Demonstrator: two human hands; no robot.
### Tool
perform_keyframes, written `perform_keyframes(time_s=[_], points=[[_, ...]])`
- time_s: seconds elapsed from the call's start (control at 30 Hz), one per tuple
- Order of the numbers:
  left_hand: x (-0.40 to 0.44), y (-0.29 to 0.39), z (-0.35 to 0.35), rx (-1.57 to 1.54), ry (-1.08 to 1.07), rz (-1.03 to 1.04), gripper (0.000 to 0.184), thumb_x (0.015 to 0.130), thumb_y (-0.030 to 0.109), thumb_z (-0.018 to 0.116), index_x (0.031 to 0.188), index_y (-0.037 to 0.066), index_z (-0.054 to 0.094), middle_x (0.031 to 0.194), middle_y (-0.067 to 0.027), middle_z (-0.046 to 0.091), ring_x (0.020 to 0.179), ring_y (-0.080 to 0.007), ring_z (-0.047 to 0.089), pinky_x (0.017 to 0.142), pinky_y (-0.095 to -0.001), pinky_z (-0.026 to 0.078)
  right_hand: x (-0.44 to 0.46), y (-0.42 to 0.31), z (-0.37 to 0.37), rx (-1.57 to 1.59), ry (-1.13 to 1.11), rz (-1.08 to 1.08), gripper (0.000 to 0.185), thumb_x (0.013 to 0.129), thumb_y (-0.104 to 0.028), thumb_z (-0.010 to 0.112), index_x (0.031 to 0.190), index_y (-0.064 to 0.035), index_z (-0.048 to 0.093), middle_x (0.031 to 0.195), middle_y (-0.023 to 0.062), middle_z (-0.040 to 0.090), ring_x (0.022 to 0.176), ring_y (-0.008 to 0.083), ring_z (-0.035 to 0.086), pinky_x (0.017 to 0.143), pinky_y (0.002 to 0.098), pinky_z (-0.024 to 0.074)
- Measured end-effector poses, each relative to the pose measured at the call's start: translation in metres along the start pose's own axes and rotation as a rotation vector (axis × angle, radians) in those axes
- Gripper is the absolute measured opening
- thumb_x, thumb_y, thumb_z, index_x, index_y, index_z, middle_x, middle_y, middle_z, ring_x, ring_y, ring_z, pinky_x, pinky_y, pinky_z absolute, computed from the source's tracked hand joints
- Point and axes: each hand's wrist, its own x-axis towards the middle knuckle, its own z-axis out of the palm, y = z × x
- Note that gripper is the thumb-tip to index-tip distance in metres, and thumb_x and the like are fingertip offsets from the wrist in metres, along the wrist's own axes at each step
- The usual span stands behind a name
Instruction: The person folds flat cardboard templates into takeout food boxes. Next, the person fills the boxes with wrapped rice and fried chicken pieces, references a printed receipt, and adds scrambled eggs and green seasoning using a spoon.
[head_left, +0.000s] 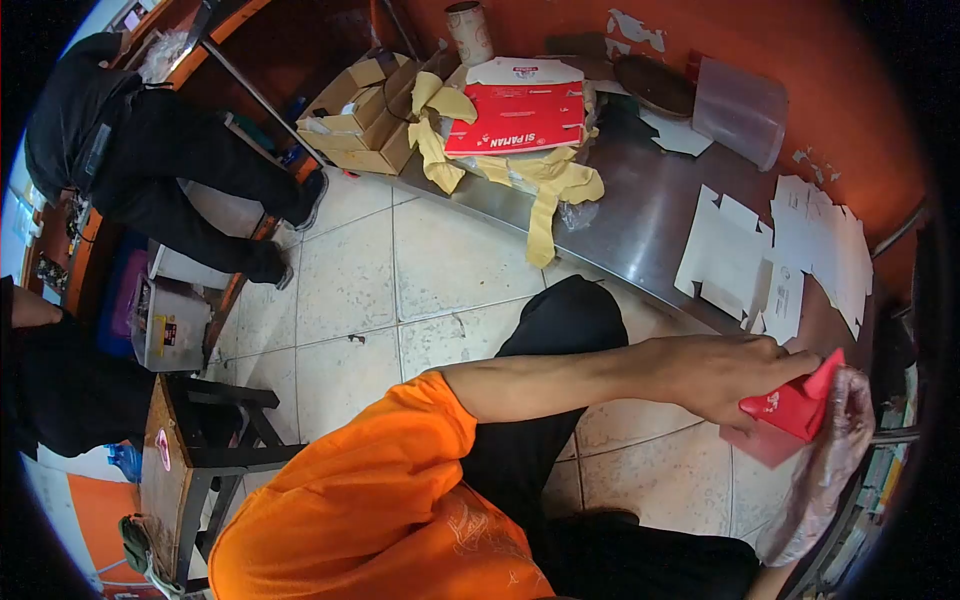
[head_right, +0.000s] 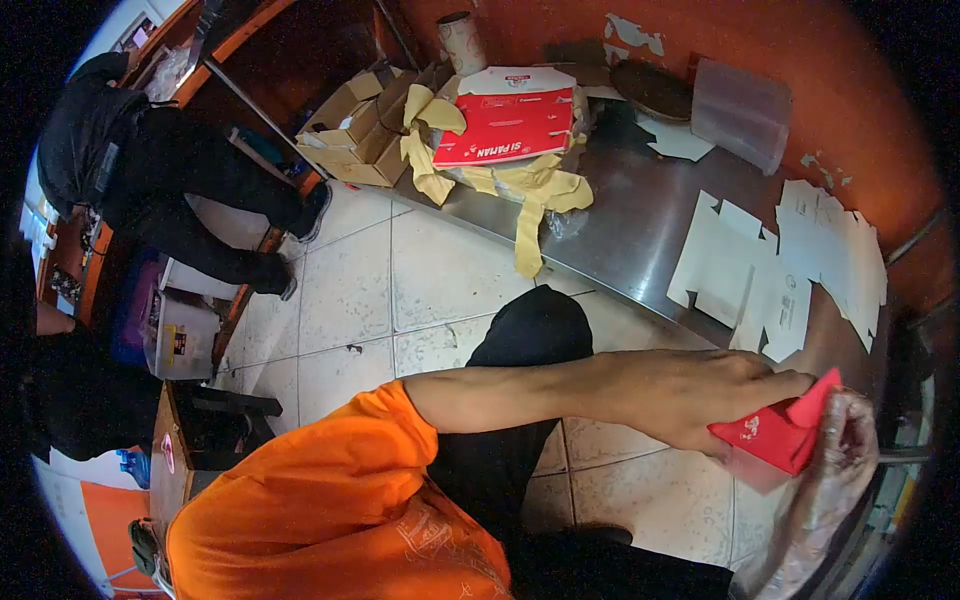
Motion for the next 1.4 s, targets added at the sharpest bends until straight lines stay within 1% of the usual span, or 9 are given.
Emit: perform_keyframes(time_s=[0.37, 0.5, 0.6, 0.67, 1.0, 1.03, 1.13, 1.23, 1.4], points=[[0.001, -0.001, 0.003, 0.053, 0.158, 0.094, 0.101, 0.069, 0.017, 0.083, 0.147, 0.005, 0.020, 0.122, -0.0247, 0.053, 0.107, -0.0352, 0.056, 0.094, -0.0420, 0.048, -0.011, -0.027, 0.024, -0.322, -0.048, -0.230, 0.025, 0.083, 0.005, 0.063, 0.073, -0.0049, 0.042, 0.072, 0.0024, 0.040, 0.069, 0.0131, 0.039, 0.067, 0.0262, 0.0351], [-0.003, 0.003, 0.000, 0.009, 0.115, 0.072, 0.099, 0.067, 0.022, 0.084, 0.144, 0.001, 0.024, 0.120, -0.0251, 0.055, 0.106, -0.0360, 0.057, 0.094, -0.0413, 0.049, -0.019, -0.031, 0.016, -0.397, -0.408, -0.231, 0.019, 0.093, -0.018, 0.062, 0.093, -0.0044, 0.048, 0.093, 0.0061, 0.050, 0.091, 0.0190, 0.049, 0.088, 0.0302, 0.0386], [-0.005, 0.004, -0.005, -0.071, 0.065, 0.044, 0.097, 0.070, 0.025, 0.081, 0.145, 0.004, 0.023, 0.123, -0.0232, 0.052, 0.106, -0.0362, 0.056, 0.091, -0.0426, 0.049, -0.028, -0.018, 0.022, -0.261, -0.418, -0.072, 0.088, 0.086, -0.064, 0.055, 0.147, -0.0082, 0.027, 0.145, 0.0144, 0.036, 0.132, 0.0281, 0.038, 0.111, 0.0410, 0.0271], [-0.007, 0.001, 0.000, -0.053, 0.088, 0.039, 0.092, 0.071, 0.026, 0.079, 0.143, 0.004, 0.027, 0.122, -0.0219, 0.052, 0.107, -0.0352, 0.055, 0.092, -0.0418, 0.047, -0.030, -0.008, 0.032, -0.182, -0.353, -0.083, 0.089, 0.087, -0.062, 0.057, 0.149, -0.0071, 0.023, 0.139, 0.0160, 0.041, 0.128, 0.0275, 0.041, 0.107, 0.0404, 0.0323], [-0.003, 0.000, -0.012, -0.070, -0.024, 0.230, 0.061, 0.074, 0.012, 0.076, 0.130, 0.007, 0.052, 0.124, -0.0186, 0.048, 0.120, -0.0342, 0.048, 0.100, -0.0422, 0.041, -0.017, -0.031, -0.017, -0.450, -0.424, 0.233, 0.031, 0.091, -0.022, 0.067, 0.109, 0.0006, 0.056, 0.110, 0.0140, 0.060, 0.101, 0.0195, 0.059, 0.092, 0.0329, 0.0462], [-0.003, 0.002, -0.005, -0.004, 0.148, 0.240, 0.063, 0.075, 0.012, 0.076, 0.132, 0.009, 0.051, 0.131, -0.0196, 0.044, 0.125, -0.0353, 0.044, 0.103, -0.0425, 0.039, -0.025, -0.016, -0.008, 0.049, -0.205, 0.298, 0.032, 0.090, -0.025, 0.069, 0.105, 0.0012, 0.058, 0.101, 0.0120, 0.061, 0.092, 0.0182, 0.059, 0.084, 0.0319, 0.0472], [0.000, 0.030, -0.018, 0.196, 0.446, 0.303, 0.078, 0.074, 0.015, 0.078, 0.143, 0.009, 0.042, 0.151, -0.0177, 0.031, 0.135, -0.0351, 0.038, 0.110, -0.0430, 0.035, -0.027, -0.026, -0.027, 0.073, 0.086, 0.059, 0.026, 0.091, -0.023, 0.068, 0.102, 0.0005, 0.062, 0.084, 0.0056, 0.063, 0.076, 0.0140, 0.058, 0.070, 0.0292, 0.0480], [0.005, 0.037, -0.030, 0.185, 0.693, 0.259, 0.046, 0.077, 0.008, 0.077, 0.120, 0.003, 0.063, 0.115, -0.0146, 0.065, 0.104, -0.0275, 0.064, 0.091, -0.0349, 0.050, -0.027, -0.063, -0.081, -0.243, 0.432, -0.039, 0.018, 0.093, -0.019, 0.066, 0.095, -0.0011, 0.065, 0.078, 0.0011, 0.061, 0.072, 0.0093, 0.054, 0.067, 0.0264, 0.0456], [0.007, 0.017, -0.027, 0.043, 0.699, 0.169, 0.023, 0.084, 0.001, 0.067, 0.108, -0.001, 0.067, 0.083, -0.0106, 0.067, 0.076, -0.0152, 0.061, 0.072, -0.0267, 0.047, -0.071, -0.103, -0.152, -0.472, 1.499, -0.377, 0.022, 0.094, -0.019, 0.061, 0.105, -0.0001, 0.064, 0.097, 0.0118, 0.064, 0.088, 0.0207, 0.060, 0.080, 0.0309, 0.0473]])
